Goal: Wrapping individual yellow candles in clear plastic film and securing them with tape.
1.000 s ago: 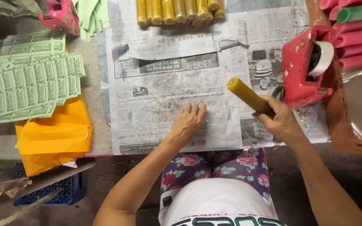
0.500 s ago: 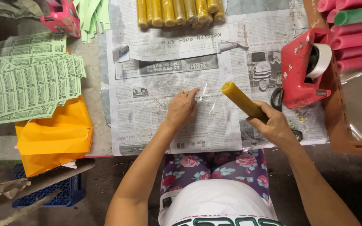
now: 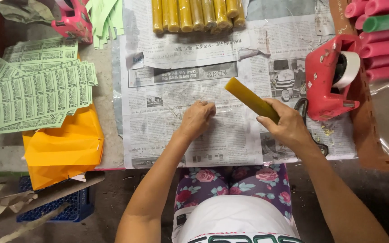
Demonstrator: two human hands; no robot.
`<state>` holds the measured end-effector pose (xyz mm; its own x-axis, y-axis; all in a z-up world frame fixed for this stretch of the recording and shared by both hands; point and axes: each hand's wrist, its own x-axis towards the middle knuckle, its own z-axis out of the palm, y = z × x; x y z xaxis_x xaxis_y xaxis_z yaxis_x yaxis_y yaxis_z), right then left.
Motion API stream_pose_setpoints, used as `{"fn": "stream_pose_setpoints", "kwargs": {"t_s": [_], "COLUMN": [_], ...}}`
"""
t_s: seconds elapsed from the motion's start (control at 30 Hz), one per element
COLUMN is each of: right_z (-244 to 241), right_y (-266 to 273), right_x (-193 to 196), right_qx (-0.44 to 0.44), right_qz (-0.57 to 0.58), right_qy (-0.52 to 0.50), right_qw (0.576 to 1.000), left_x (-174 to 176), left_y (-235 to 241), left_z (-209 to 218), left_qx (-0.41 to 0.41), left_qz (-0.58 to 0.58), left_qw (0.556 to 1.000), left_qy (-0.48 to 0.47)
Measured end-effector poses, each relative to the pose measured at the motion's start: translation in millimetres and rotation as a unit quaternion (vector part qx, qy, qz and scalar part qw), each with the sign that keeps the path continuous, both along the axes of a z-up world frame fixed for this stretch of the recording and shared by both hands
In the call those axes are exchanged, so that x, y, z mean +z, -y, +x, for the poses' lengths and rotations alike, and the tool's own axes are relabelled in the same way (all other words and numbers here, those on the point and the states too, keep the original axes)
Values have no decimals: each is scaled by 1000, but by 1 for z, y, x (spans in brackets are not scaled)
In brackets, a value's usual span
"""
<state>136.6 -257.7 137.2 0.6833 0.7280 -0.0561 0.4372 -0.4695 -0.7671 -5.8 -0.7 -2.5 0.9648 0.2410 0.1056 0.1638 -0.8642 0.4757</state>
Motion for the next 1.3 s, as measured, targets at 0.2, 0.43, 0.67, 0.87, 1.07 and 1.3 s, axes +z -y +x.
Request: {"fn": "stream_pose_setpoints", "kwargs": {"t_s": [0.2, 0.43, 0.67, 0.87, 1.07, 1.3], "right_z": [-8, -3, 4, 14, 18, 26], "right_y": [28, 51, 48, -8, -69, -82], "right_x": [-9, -37, -21, 5, -43, -84], "right_qx": [-53, -84, -57, 96, 204, 236], "right_qz": [4, 32, 47, 55, -27, -77], "right_qy": [-71, -100, -76, 42, -52, -74], "right_qw": [996, 991, 994, 993, 977, 966], "left_x": [28, 12, -40, 13, 26, 3], "left_y": [2, 3, 16, 57, 70, 76], "left_z": [1, 6, -1, -14, -28, -46], "left_qx": [-19, -13, -14, 55, 113, 148], "left_qz": [-53, -45, 154, 264, 251, 246], "left_qw": [996, 996, 984, 939, 940, 935], "left_qy": [-73, -72, 85, 214, 203, 207]}}
